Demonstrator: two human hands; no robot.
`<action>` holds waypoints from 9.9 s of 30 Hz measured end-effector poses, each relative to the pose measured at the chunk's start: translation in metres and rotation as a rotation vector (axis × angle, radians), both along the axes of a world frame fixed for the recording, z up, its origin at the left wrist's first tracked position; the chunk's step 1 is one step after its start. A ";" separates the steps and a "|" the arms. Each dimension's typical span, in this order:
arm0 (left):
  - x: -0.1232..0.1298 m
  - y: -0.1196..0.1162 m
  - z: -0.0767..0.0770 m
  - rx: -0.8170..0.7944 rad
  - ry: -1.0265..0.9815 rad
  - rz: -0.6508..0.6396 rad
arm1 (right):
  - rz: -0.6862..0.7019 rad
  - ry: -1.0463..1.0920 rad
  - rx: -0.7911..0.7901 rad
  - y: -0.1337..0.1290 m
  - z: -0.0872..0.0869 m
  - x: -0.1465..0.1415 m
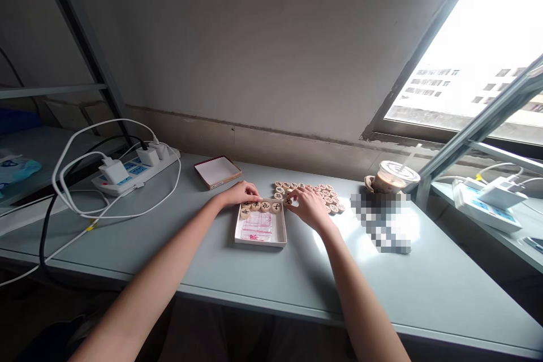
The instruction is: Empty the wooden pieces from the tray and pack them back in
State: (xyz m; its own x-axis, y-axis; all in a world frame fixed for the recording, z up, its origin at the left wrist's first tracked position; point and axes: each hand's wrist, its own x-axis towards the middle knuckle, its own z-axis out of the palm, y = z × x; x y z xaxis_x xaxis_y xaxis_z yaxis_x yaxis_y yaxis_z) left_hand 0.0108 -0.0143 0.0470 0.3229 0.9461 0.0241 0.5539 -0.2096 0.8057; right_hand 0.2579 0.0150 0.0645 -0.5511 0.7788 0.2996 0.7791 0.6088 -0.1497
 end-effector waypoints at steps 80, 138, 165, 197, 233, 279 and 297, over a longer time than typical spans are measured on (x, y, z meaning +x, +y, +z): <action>0.010 -0.012 0.014 -0.103 0.150 -0.081 | 0.166 -0.071 0.157 0.002 -0.006 -0.003; 0.005 -0.010 0.010 -0.084 0.162 -0.123 | 0.036 -0.022 0.151 0.000 -0.004 -0.007; 0.003 -0.007 0.008 -0.066 0.157 -0.131 | 0.316 0.078 0.093 -0.043 0.005 -0.047; 0.004 -0.008 0.012 -0.087 0.191 -0.125 | 0.633 0.123 -0.141 -0.063 0.015 -0.048; 0.005 -0.010 0.011 -0.098 0.154 -0.113 | -0.014 0.029 0.243 -0.010 0.003 -0.012; 0.005 -0.009 0.011 -0.080 0.156 -0.120 | 0.513 -0.029 -0.224 -0.052 0.030 -0.029; 0.006 -0.009 0.010 -0.093 0.125 -0.115 | 0.488 -0.038 -0.069 -0.046 0.025 -0.029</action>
State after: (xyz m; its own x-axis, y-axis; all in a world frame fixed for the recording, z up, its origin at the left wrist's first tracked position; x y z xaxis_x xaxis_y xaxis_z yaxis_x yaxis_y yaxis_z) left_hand 0.0163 -0.0235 0.0570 0.4243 0.8990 -0.1085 0.6277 -0.2057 0.7508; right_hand 0.2290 -0.0314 0.0899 -0.8660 0.4442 0.2295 0.4110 0.8938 -0.1793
